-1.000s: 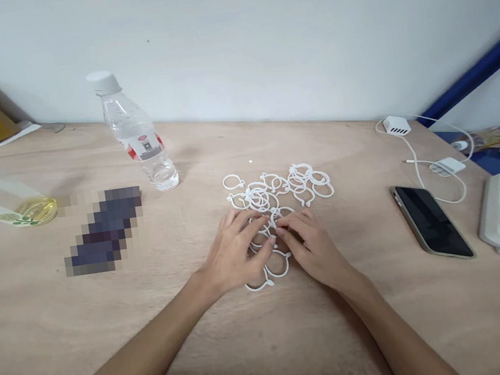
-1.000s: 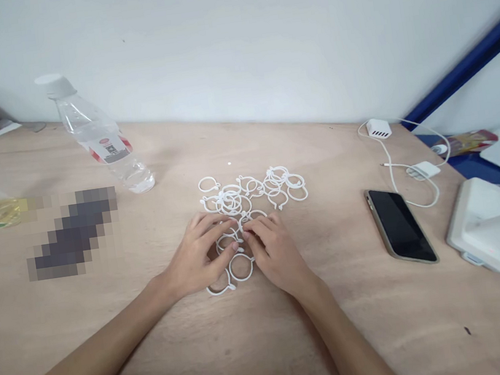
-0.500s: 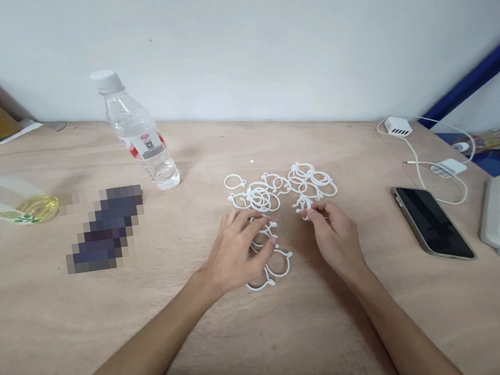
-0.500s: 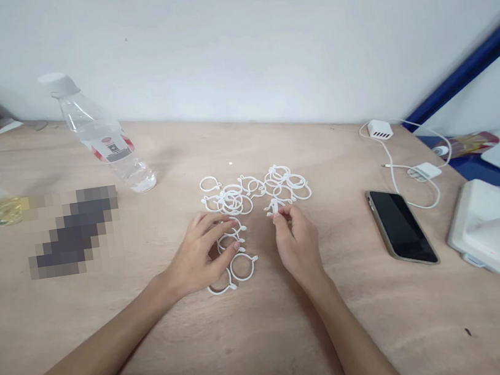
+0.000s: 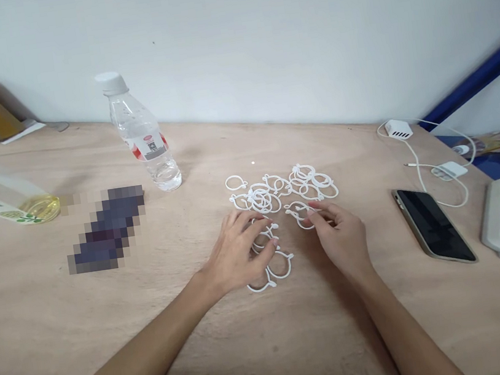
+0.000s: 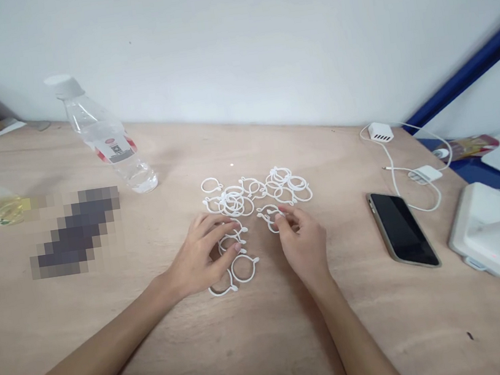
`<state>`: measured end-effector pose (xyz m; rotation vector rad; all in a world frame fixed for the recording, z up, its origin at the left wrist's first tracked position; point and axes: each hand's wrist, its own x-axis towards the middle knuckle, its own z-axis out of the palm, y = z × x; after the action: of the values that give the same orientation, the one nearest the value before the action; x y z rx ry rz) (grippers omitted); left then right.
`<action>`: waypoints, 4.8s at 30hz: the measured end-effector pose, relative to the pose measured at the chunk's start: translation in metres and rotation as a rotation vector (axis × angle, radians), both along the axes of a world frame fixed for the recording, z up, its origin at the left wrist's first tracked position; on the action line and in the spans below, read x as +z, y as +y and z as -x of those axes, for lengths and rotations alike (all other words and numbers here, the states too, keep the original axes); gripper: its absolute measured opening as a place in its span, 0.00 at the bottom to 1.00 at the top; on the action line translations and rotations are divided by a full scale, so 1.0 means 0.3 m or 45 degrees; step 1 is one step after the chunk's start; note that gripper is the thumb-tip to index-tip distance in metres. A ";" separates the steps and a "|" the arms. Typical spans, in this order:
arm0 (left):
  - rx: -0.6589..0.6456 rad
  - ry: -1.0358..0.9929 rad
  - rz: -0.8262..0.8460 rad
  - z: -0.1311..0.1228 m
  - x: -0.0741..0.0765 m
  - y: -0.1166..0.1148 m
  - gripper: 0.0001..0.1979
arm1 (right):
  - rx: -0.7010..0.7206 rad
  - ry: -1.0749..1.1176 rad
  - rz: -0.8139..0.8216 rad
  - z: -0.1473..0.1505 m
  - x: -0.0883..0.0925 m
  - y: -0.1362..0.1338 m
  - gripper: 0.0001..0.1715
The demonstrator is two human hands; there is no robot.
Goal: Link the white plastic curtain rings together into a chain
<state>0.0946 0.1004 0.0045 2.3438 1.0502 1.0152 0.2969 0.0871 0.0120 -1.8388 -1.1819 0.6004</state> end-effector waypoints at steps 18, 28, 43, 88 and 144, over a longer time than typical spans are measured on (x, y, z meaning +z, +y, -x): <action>-0.010 0.033 0.003 0.002 -0.004 0.000 0.13 | 0.636 -0.646 -0.509 0.016 -0.036 -0.027 0.11; -0.016 0.037 -0.009 0.000 -0.004 0.002 0.13 | 0.448 -0.500 -0.376 0.019 -0.048 -0.024 0.13; -0.025 0.020 -0.020 -0.001 -0.010 0.000 0.12 | 0.324 -0.712 -0.447 -0.001 -0.087 0.002 0.11; 0.030 -0.030 0.024 0.002 -0.001 -0.004 0.21 | 0.351 -0.495 -0.688 0.026 -0.012 -0.010 0.07; -0.016 -0.094 0.104 -0.001 0.007 -0.007 0.23 | 0.816 0.748 0.040 0.062 0.000 -0.046 0.13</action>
<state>0.0949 0.0984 0.0066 2.2279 1.0279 1.0261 0.2784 0.0732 0.0120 -1.1408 -1.3263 1.4093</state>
